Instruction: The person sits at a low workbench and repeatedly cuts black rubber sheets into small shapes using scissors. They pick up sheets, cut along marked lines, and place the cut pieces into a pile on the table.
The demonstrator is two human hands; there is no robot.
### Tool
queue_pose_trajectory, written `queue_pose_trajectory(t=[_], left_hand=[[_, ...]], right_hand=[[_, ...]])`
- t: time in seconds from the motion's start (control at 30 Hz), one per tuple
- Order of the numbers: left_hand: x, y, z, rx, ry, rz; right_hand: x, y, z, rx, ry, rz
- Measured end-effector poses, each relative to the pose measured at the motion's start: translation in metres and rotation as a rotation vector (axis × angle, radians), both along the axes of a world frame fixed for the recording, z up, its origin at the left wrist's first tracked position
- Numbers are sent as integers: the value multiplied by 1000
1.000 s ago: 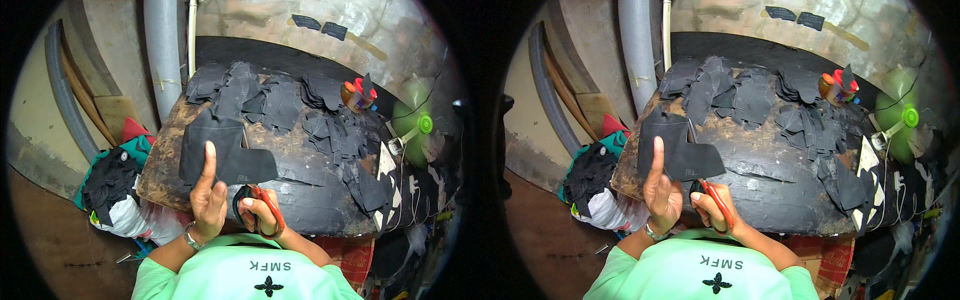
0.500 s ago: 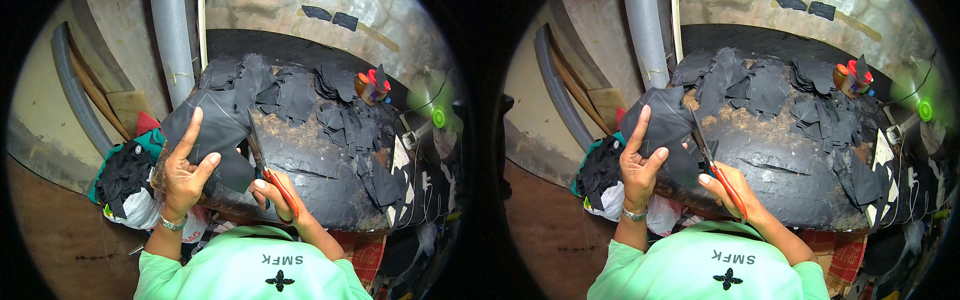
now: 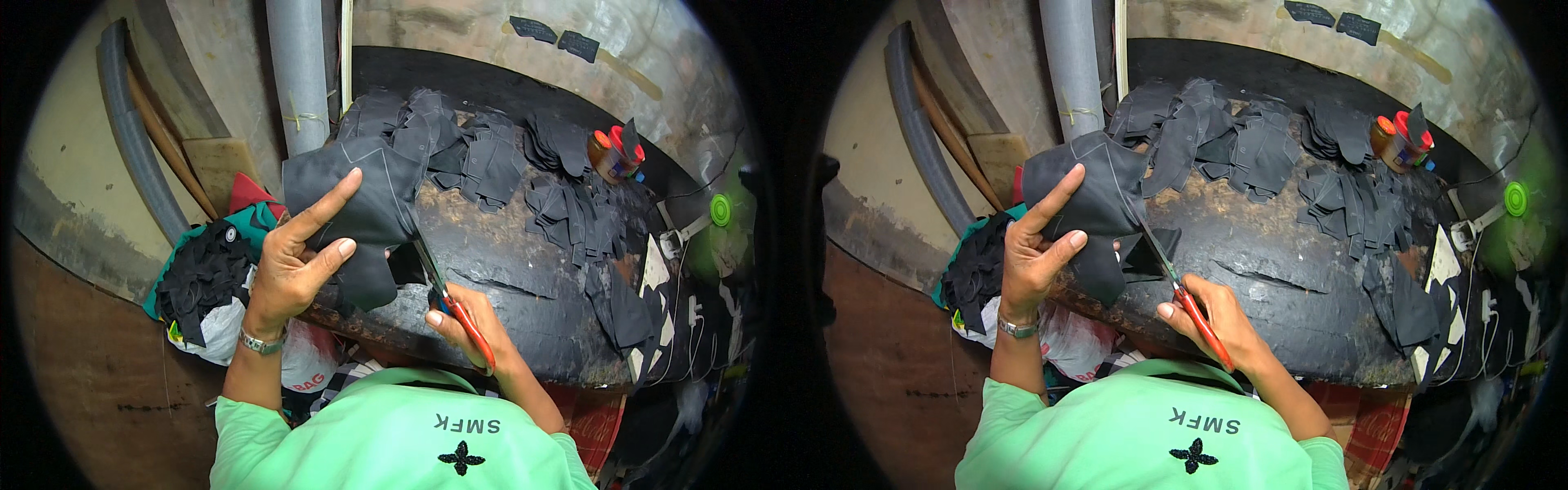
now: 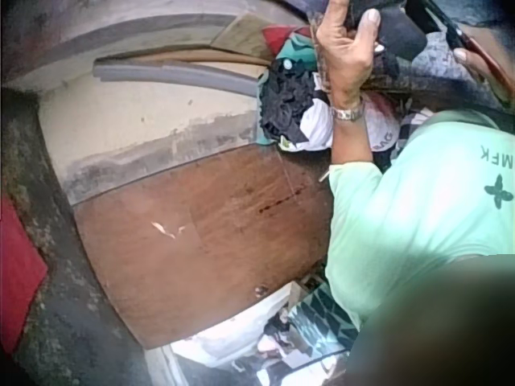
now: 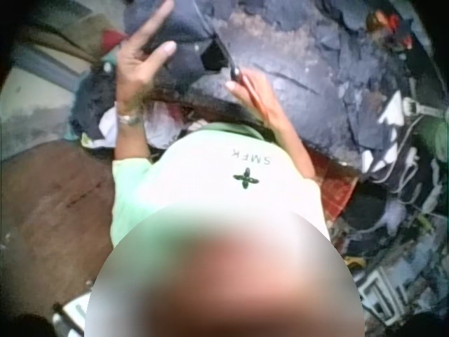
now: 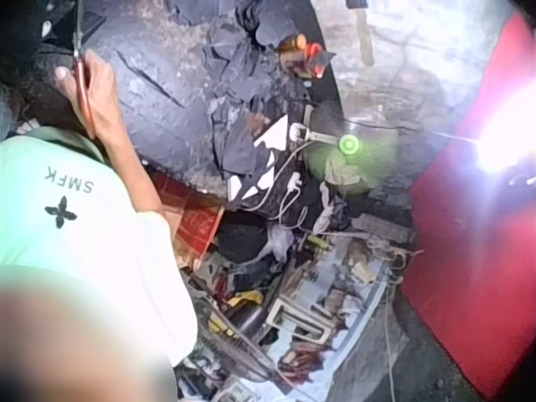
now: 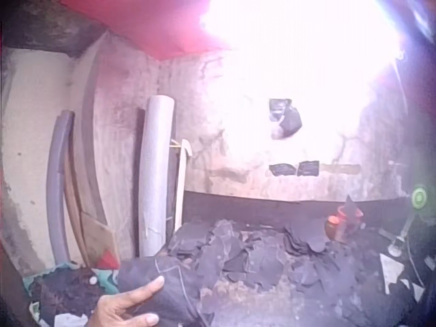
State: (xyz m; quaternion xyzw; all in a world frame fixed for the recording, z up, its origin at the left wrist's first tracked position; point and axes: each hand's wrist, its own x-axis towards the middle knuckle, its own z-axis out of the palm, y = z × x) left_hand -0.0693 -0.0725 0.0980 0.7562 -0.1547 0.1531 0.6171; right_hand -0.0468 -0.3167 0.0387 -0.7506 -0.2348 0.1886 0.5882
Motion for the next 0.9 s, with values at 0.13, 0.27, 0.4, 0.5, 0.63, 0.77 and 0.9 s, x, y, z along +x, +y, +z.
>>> queue_pose_trajectory(t=[0.13, 0.27, 0.4, 0.5, 0.63, 0.77, 0.9], left_hand=[[4, 1, -11, 82, -215, 27], [4, 1, -17, 110, -252, 19], [1, -1, -16, 17, -149, -2], [2, 1, -12, 70, -155, 3], [5, 4, -8, 62, -174, -18], [2, 4, -7, 34, -116, -48], [-2, -1, -9, 68, -107, -123]], right_hand=[[-1, -1, 0, 17, 9, 32], [0, 0, -4, 48, 50, 48], [1, 1, -5, 48, 31, 41], [-1, -1, -3, 58, 28, 27], [-6, -5, 0, 69, 63, 20], [-5, -3, 1, 17, 88, 22], [2, 0, 3, 86, 14, 61]])
